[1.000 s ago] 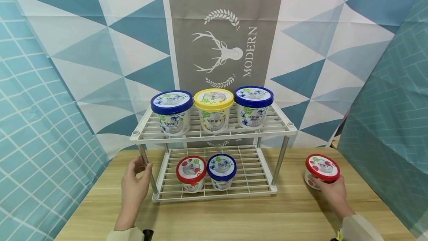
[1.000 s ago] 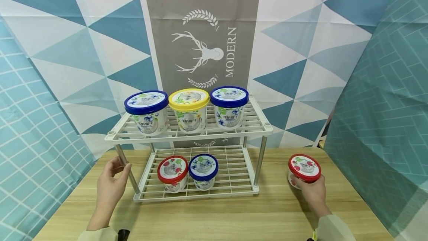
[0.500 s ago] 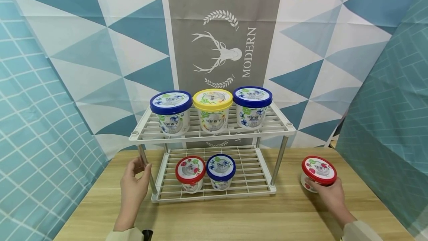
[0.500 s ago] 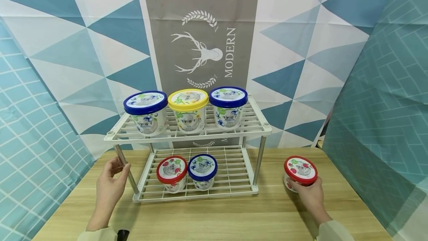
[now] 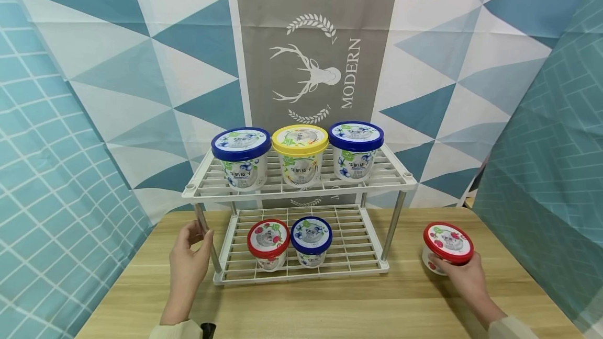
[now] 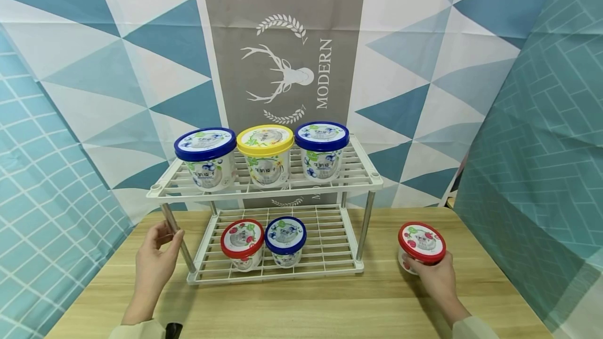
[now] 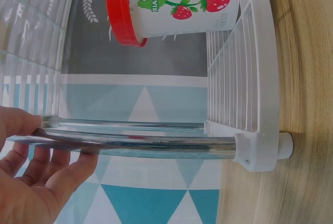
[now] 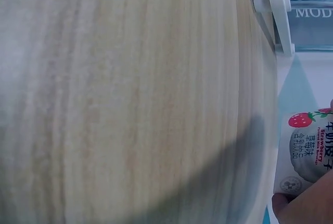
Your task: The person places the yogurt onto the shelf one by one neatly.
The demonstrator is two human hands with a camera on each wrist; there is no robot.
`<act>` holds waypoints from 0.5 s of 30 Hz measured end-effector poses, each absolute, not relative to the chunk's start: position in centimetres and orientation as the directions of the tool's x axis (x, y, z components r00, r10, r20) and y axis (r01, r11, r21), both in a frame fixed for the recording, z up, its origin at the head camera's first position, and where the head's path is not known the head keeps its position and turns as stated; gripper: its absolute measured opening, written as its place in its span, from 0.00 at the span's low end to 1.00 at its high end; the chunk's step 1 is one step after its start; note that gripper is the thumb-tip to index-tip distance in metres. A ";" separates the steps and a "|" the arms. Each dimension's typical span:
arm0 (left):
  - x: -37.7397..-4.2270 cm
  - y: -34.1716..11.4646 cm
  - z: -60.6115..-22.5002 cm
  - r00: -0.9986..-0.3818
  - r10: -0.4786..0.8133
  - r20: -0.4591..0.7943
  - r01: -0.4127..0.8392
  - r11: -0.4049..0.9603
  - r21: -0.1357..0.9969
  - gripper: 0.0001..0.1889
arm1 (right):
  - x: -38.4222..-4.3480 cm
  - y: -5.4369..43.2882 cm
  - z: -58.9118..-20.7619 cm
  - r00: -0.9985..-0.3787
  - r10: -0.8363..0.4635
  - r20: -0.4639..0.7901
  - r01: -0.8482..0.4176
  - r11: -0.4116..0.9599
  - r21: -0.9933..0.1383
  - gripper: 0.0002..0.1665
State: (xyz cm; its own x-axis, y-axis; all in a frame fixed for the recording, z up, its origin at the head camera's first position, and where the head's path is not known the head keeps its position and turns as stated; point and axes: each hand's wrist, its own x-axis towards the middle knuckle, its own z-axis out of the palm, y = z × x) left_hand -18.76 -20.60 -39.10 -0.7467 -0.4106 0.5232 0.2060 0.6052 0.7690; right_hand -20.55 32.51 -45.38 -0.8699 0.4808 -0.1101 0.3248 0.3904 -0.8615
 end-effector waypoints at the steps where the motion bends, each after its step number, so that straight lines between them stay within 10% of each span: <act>1: -18.8 -20.6 -39.1 -0.746 -0.412 0.523 0.206 0.604 0.770 0.12 | -20.5 32.5 -45.3 -0.871 0.478 -0.110 0.325 0.395 -0.860 0.71; 15: -18.9 -20.7 -39.1 -0.753 -0.416 0.511 0.195 0.600 0.776 0.12 | -20.0 32.1 -44.9 -0.884 0.447 -0.135 0.335 0.405 -0.851 0.72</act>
State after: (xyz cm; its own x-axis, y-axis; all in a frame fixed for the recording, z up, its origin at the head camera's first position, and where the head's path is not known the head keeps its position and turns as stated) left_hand -18.87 -20.65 -39.10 -0.7526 -0.4157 0.5107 0.1951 0.5999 0.7759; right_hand -19.99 32.07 -44.95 -0.8841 0.4475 -0.1347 0.3346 0.4050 -0.8509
